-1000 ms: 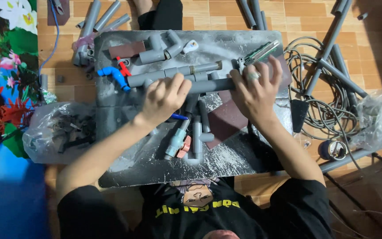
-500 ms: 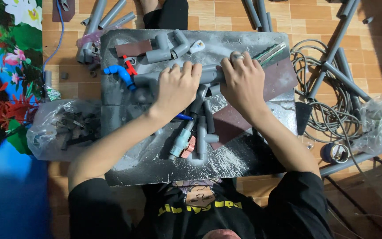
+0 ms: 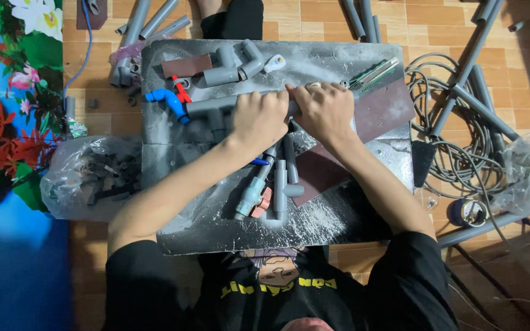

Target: The recorder marks PVC pipes and uses a hand saw blade to cut them to size.

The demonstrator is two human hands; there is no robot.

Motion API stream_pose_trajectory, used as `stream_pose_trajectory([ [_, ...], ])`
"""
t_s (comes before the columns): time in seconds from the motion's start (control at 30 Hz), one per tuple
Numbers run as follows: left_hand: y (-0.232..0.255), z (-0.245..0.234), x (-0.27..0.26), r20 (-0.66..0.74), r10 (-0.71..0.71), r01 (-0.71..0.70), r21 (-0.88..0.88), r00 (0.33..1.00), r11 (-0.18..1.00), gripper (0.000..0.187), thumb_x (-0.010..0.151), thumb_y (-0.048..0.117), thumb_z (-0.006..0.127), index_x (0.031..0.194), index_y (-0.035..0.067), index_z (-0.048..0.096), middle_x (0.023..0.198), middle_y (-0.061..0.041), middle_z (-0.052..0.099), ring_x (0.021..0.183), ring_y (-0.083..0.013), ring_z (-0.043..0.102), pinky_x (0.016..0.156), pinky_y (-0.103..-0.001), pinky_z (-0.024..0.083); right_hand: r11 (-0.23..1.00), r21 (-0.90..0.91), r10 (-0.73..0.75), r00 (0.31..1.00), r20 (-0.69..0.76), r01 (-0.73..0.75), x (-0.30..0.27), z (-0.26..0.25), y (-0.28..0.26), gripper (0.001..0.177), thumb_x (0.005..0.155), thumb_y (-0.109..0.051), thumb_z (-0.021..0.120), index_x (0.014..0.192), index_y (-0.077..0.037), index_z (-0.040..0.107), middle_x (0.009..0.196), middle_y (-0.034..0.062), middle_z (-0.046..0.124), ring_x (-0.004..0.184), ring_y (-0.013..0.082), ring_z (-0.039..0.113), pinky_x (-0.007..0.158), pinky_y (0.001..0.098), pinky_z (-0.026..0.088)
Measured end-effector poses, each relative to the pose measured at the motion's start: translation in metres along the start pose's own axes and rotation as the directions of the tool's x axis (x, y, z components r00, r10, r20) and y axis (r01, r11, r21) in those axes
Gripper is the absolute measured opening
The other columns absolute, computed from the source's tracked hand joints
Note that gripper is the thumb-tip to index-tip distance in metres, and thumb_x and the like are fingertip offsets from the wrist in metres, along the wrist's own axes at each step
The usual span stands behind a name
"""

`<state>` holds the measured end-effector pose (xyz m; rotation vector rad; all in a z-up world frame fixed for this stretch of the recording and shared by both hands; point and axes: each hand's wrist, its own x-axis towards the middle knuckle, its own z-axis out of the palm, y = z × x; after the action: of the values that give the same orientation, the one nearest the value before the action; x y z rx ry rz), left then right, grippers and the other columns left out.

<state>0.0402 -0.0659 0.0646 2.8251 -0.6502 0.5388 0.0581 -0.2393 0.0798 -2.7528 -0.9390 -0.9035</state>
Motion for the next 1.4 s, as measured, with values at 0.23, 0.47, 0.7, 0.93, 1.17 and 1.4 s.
stream_pose_trajectory([
  [0.23,-0.009,0.005,-0.014,-0.216,0.104,-0.133,-0.128,0.971,0.983,0.021,0.077,0.020,0.078,0.082,0.007,0.062,0.070,-0.008,0.067,0.056,-0.0228,0.069,0.052,-0.034,0.053,0.976,-0.141,-0.197,0.955,-0.221,0.168,-0.007,0.010,0.005,0.007,0.091,-0.018,0.078,0.086,-0.017,0.073,0.067,-0.0060,0.056,0.060,0.0119,0.056,0.054,0.0292,0.039],
  [0.47,-0.007,0.011,-0.021,-0.260,0.075,-0.083,-0.020,0.963,0.996,0.016,0.076,0.015,0.072,0.082,0.012,0.058,0.073,-0.002,0.063,0.063,-0.0193,0.068,0.061,-0.033,0.055,0.966,-0.135,-0.251,0.919,-0.302,0.220,0.002,0.006,0.006,0.023,0.093,-0.013,0.080,0.077,-0.017,0.065,0.066,-0.0052,0.053,0.058,0.0126,0.051,0.053,0.0299,0.036],
  [0.7,-0.026,0.016,-0.011,-0.230,0.285,-0.228,0.244,0.931,0.943,0.010,0.091,0.015,0.069,0.093,0.009,0.062,0.085,-0.006,0.060,0.078,-0.0222,0.065,0.079,-0.037,0.050,0.977,0.208,-0.077,0.992,0.100,0.055,0.011,0.006,0.008,0.022,0.065,-0.026,0.077,0.076,-0.010,0.067,0.074,0.0071,0.066,0.067,0.0295,0.066,0.059,0.0420,0.051],
  [0.93,-0.024,0.020,-0.002,-0.010,-0.014,0.015,0.034,1.000,0.999,0.026,0.071,0.019,0.076,0.089,0.004,0.065,0.088,-0.012,0.068,0.087,-0.0294,0.070,0.066,-0.041,0.055,0.995,0.071,0.041,0.939,0.341,-0.069,0.006,0.021,0.015,0.015,0.069,-0.027,0.077,0.072,-0.013,0.073,0.064,0.0149,0.066,0.056,0.0360,0.065,0.054,0.0471,0.053],
  [1.17,-0.034,0.017,-0.018,-0.107,0.192,-0.199,-0.060,0.976,0.978,0.017,0.072,0.012,0.074,0.086,0.008,0.065,0.076,-0.009,0.070,0.066,-0.0255,0.071,0.060,-0.039,0.058,0.990,0.139,-0.047,0.977,0.209,0.018,-0.004,0.002,0.014,0.026,0.069,-0.030,0.079,0.089,-0.014,0.075,0.073,0.0090,0.070,0.058,0.0292,0.067,0.049,0.0424,0.051],
  [1.4,-0.031,0.018,-0.021,-0.142,0.168,-0.175,-0.038,0.976,0.984,0.016,0.078,0.012,0.075,0.087,0.008,0.062,0.073,-0.009,0.068,0.064,-0.0242,0.071,0.055,-0.037,0.056,0.980,0.094,-0.189,0.961,0.203,0.173,-0.005,0.014,0.028,0.040,0.062,-0.038,0.085,0.086,-0.014,0.064,0.074,0.0009,0.065,0.068,0.0229,0.068,0.057,0.0388,0.053],
])
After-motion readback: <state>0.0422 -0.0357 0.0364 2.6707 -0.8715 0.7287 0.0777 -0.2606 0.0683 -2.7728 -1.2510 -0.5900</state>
